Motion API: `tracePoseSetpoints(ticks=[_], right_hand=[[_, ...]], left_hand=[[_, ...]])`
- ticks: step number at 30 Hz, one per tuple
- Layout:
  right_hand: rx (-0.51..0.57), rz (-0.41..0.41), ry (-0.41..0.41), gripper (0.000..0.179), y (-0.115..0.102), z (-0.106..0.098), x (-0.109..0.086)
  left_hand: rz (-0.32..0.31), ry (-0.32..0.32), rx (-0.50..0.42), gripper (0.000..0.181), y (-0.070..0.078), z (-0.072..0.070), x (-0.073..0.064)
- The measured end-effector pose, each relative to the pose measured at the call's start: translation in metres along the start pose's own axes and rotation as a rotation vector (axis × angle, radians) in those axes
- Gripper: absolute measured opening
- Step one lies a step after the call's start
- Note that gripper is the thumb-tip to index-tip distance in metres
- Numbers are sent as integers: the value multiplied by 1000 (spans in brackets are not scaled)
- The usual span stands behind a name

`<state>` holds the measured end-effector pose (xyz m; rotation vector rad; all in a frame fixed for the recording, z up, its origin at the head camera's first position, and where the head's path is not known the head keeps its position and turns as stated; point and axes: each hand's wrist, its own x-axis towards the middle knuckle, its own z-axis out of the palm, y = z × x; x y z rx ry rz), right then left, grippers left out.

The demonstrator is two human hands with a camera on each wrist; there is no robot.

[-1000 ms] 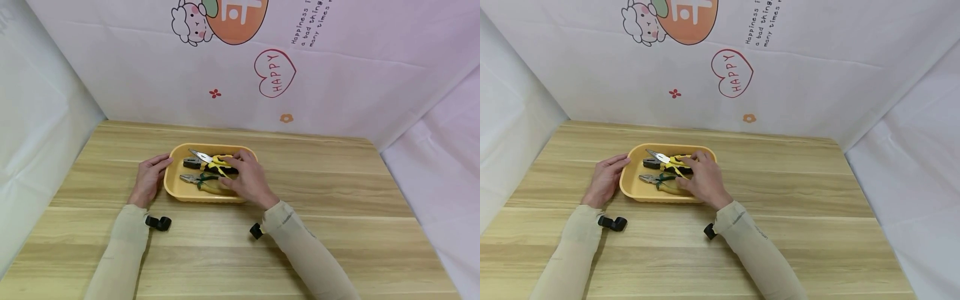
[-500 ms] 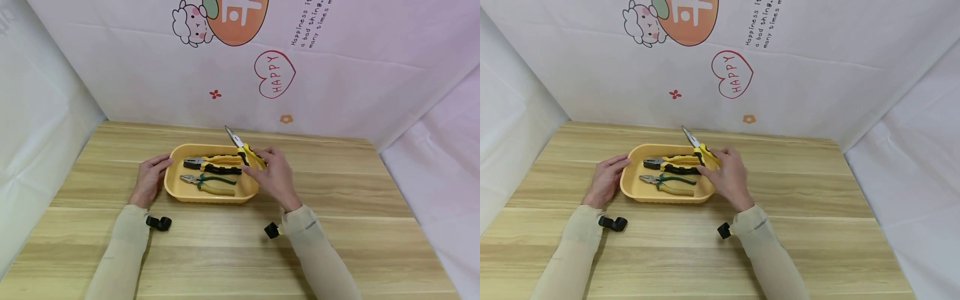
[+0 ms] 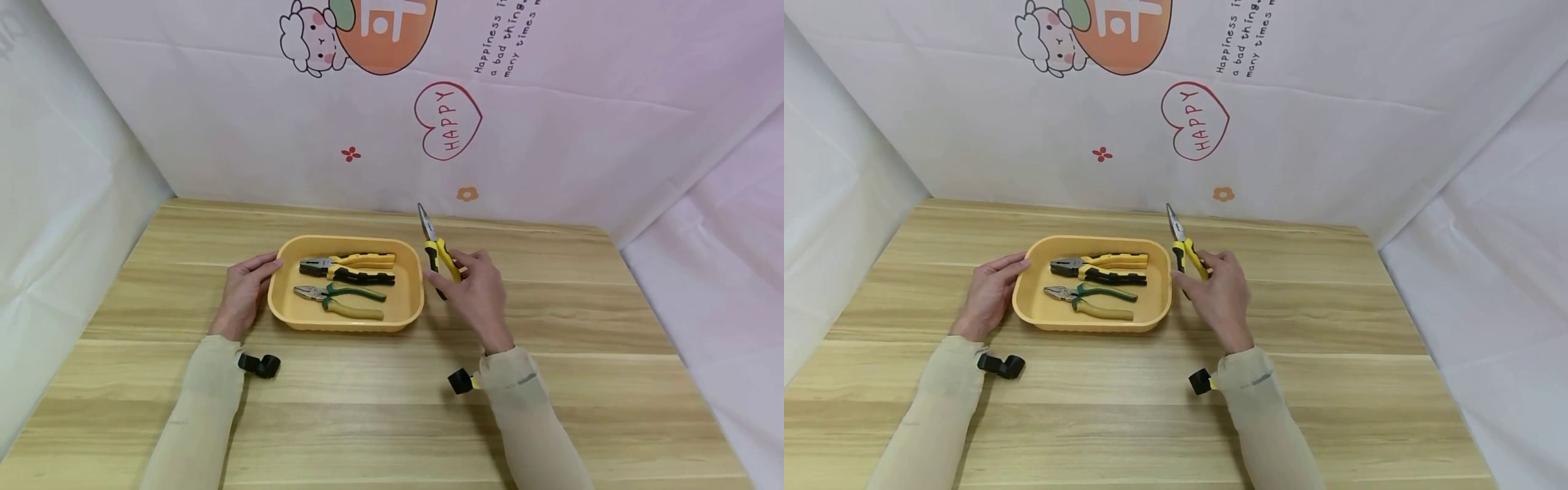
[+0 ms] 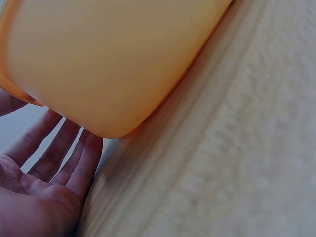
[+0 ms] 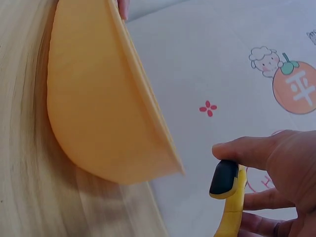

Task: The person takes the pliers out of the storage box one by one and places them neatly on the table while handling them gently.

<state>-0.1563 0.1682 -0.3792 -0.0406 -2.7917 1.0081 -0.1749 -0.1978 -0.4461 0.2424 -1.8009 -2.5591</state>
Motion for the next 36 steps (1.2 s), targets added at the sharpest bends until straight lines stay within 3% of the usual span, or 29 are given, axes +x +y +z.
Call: tracePoseSetpoints(ticks=[13,21,36], right_hand=[[-25,145,-6,59,27,5,1],[-82,222,-84,59,37,13,4],[-150,275,-104,59,53,17,6]], left_hand=[[1,-2,5,48,-1,0,1],[9,-7,20,41,-2,-2,0],[16,-1,17,35,-3,-3,0]])
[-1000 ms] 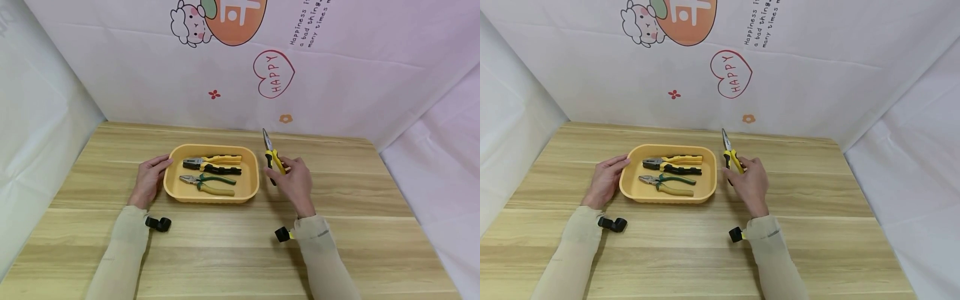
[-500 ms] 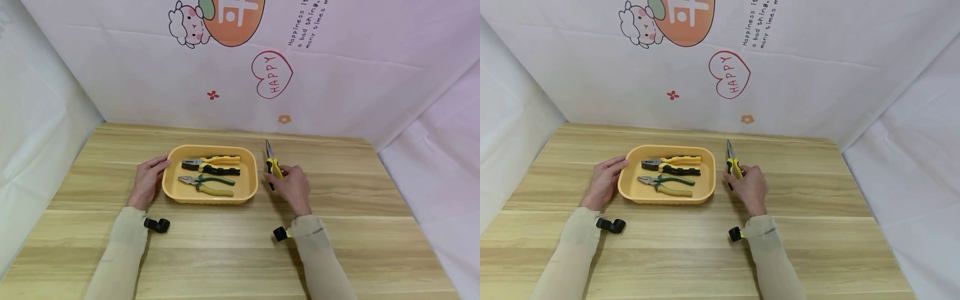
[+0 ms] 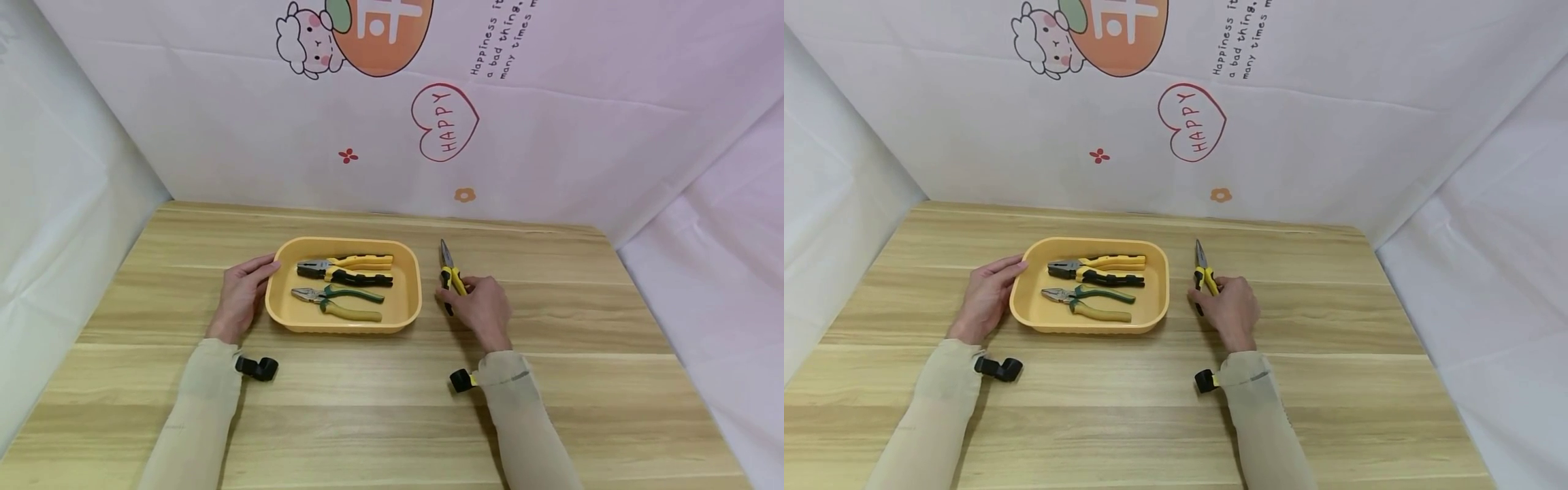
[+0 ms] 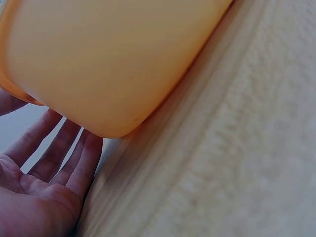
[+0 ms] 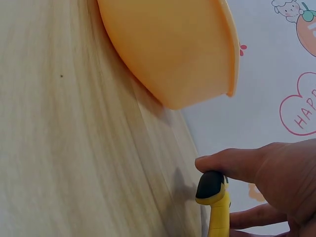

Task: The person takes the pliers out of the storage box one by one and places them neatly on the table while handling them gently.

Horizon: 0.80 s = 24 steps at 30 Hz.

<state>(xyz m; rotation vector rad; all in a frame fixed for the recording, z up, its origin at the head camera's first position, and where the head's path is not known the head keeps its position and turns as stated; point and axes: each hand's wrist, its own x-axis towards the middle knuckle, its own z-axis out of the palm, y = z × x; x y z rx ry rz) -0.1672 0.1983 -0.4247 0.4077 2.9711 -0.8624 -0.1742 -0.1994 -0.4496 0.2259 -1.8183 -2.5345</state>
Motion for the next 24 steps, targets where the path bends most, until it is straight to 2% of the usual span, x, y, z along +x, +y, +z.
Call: tracePoseSetpoints(ticks=[13,24], right_hand=[[-33,24,-7,55,1,1,0],[-55,1,6,45,0,4,1]], left_hand=[[3,-4,-30,36,-2,0,1],[12,-4,-39,32,-2,0,1]])
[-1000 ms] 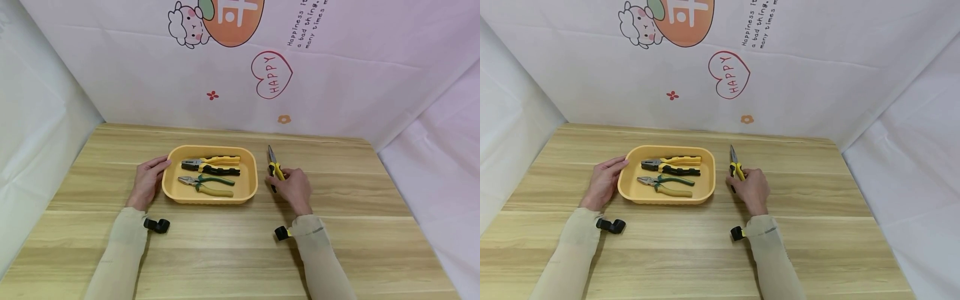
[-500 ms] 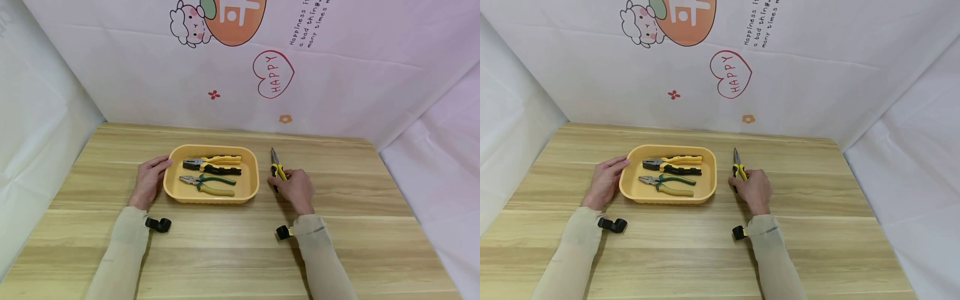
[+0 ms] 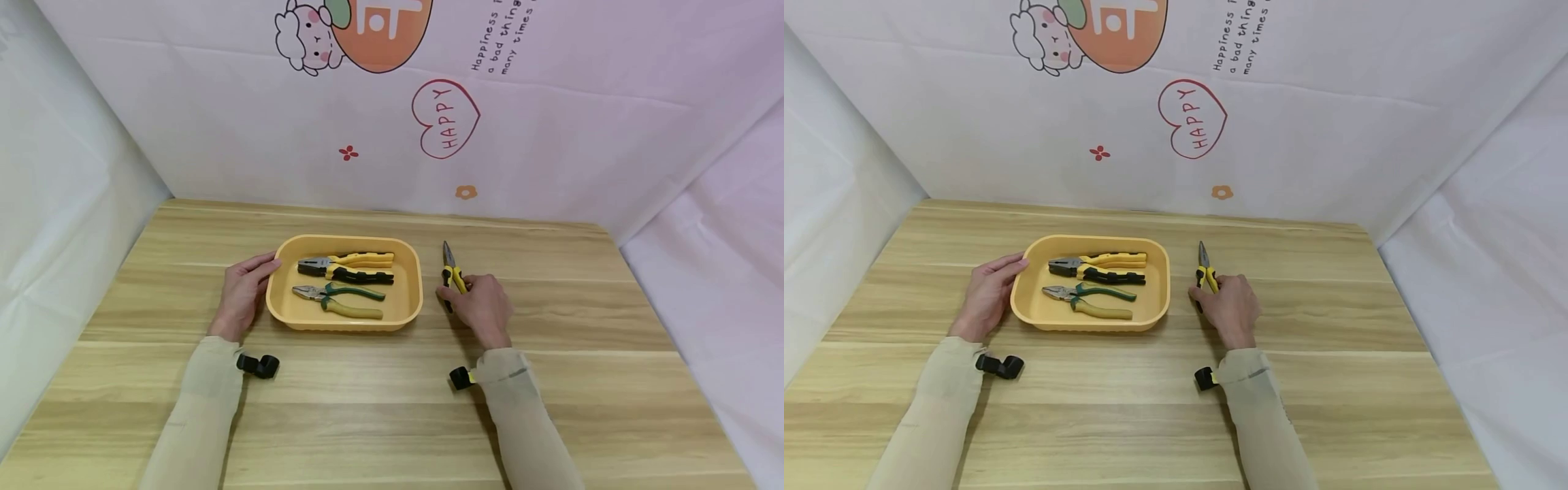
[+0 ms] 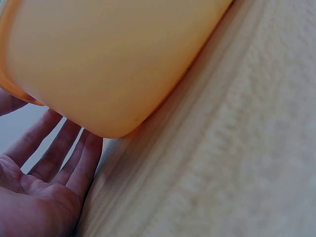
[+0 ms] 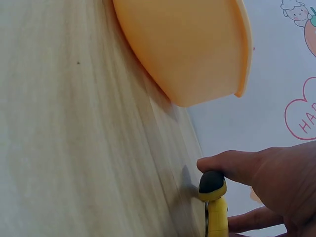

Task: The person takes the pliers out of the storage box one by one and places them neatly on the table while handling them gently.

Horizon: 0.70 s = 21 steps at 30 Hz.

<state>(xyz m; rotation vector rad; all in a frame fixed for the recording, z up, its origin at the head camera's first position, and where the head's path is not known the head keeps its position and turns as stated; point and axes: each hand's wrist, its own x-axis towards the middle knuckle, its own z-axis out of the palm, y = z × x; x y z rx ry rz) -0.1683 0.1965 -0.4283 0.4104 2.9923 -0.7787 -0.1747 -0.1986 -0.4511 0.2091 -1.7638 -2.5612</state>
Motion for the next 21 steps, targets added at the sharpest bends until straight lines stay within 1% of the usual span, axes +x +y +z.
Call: tracePoseSetpoints(ticks=[3,6,9,13,17,21], right_hand=[[-18,1,5,47,-1,1,0],[-37,8,7,55,-2,3,1],[-48,20,6,66,-2,4,0],[-76,10,15,71,-2,5,-1],[-89,-10,37,72,-1,7,-2],[-90,-14,45,74,0,8,-2]], left_hand=[[-2,1,2,32,0,0,0],[-3,0,7,35,0,0,0],[-7,1,11,34,0,0,0],[-12,6,7,30,0,0,1],[-16,8,7,41,0,0,2],[-22,9,11,50,1,0,1]])
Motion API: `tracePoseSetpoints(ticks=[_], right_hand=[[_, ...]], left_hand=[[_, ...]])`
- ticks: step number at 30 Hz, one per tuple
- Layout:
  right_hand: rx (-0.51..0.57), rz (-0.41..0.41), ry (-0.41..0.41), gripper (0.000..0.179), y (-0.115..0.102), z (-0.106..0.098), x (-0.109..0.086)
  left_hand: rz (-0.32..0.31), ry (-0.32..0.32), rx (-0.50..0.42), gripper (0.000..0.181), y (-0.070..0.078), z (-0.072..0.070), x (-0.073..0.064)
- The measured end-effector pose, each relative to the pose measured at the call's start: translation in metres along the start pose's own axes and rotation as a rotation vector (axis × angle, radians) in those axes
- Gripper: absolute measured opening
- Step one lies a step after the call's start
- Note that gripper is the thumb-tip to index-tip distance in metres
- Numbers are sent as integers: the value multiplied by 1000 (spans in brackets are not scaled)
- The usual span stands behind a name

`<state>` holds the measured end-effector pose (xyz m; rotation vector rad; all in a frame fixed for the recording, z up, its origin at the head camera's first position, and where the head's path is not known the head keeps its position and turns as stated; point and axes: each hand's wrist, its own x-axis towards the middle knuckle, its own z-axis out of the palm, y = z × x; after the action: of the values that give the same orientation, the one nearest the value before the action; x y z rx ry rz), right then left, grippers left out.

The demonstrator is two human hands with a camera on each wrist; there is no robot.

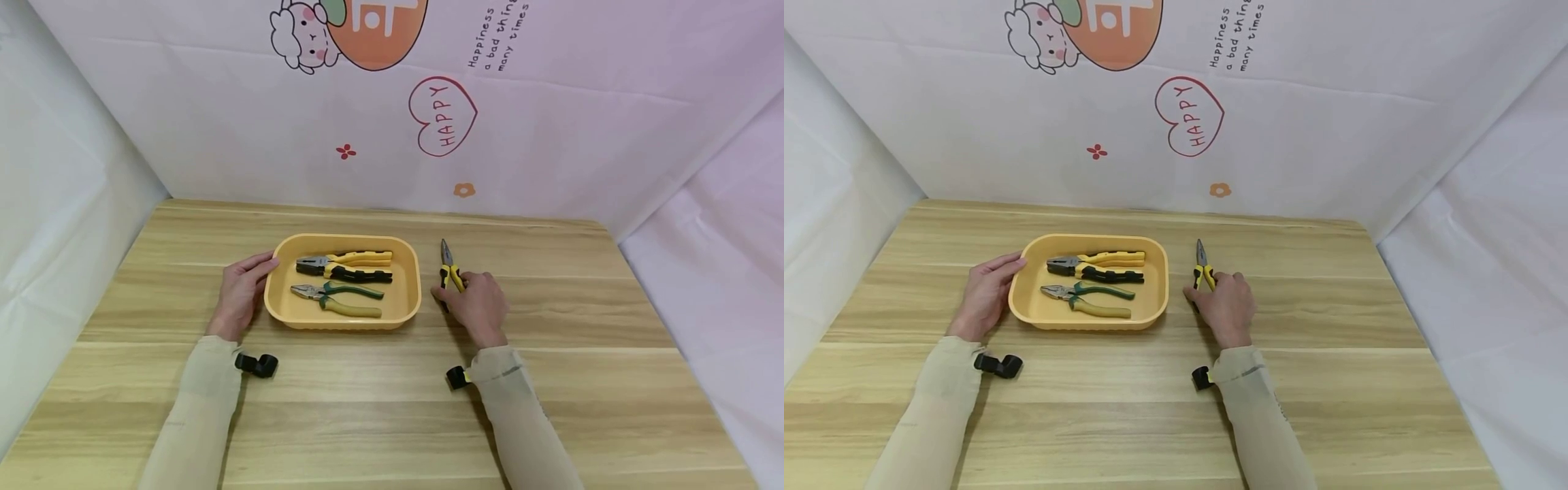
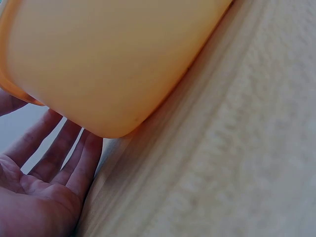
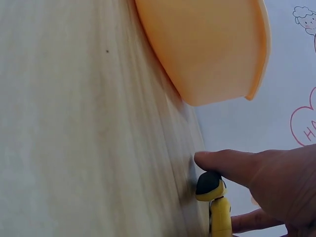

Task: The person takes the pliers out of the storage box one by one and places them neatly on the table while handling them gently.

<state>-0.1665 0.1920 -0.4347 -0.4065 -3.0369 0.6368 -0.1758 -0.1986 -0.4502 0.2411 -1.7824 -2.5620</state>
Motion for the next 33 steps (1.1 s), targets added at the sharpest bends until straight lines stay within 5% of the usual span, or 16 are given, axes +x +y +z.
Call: tracePoseSetpoints(ticks=[13,33], right_hand=[[23,-17,-49,77,-1,-14,-1],[94,-198,7,59,-19,-45,-13]], left_hand=[[-3,-2,-3,51,1,1,-1],[1,2,32,43,1,-1,-2]])
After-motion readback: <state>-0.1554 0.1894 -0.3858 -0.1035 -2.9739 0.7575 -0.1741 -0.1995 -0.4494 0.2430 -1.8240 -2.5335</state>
